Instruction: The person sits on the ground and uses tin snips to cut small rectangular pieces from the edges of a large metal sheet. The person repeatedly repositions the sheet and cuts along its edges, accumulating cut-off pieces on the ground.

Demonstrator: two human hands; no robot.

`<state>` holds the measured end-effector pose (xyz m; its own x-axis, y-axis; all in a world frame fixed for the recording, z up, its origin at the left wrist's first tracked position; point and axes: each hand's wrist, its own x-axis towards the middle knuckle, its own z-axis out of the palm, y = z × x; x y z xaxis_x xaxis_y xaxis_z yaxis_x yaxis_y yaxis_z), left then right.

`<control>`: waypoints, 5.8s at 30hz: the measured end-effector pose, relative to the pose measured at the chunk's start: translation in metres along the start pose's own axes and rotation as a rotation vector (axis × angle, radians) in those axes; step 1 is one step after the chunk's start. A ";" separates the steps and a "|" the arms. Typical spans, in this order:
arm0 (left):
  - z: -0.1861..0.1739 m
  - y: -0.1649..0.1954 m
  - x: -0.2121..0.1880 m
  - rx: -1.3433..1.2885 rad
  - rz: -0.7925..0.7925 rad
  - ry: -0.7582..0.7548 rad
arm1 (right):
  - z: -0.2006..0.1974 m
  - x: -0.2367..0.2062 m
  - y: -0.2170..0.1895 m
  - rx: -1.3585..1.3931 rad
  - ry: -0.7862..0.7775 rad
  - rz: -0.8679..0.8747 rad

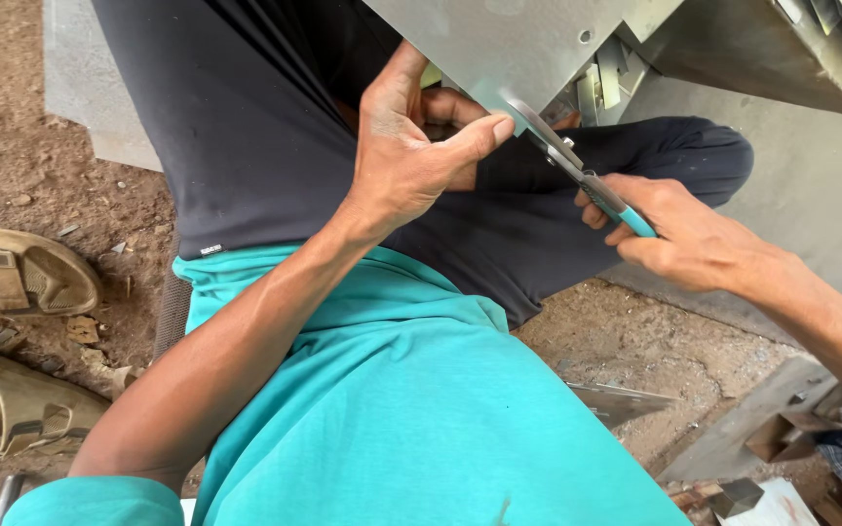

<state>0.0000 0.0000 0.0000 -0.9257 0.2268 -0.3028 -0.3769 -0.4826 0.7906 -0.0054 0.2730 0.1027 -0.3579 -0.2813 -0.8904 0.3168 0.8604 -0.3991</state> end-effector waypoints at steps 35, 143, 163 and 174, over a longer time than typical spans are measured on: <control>0.049 0.013 0.080 0.340 -0.124 -0.316 | 0.124 -0.021 0.075 1.001 0.458 -0.115; 0.146 -0.053 0.137 0.510 -0.141 -0.204 | 0.113 0.063 0.011 1.201 0.812 -0.183; 0.020 0.037 0.092 0.022 -0.007 -0.038 | 0.127 -0.009 0.054 0.616 0.852 -0.015; -0.018 0.037 0.101 0.064 0.079 -0.173 | 0.066 0.015 0.003 0.580 0.384 -0.143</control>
<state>-0.1083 -0.0101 -0.0104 -0.9307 0.3352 -0.1467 -0.2954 -0.4515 0.8419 0.0479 0.2438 0.0740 -0.6813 -0.1126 -0.7233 0.6222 0.4314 -0.6533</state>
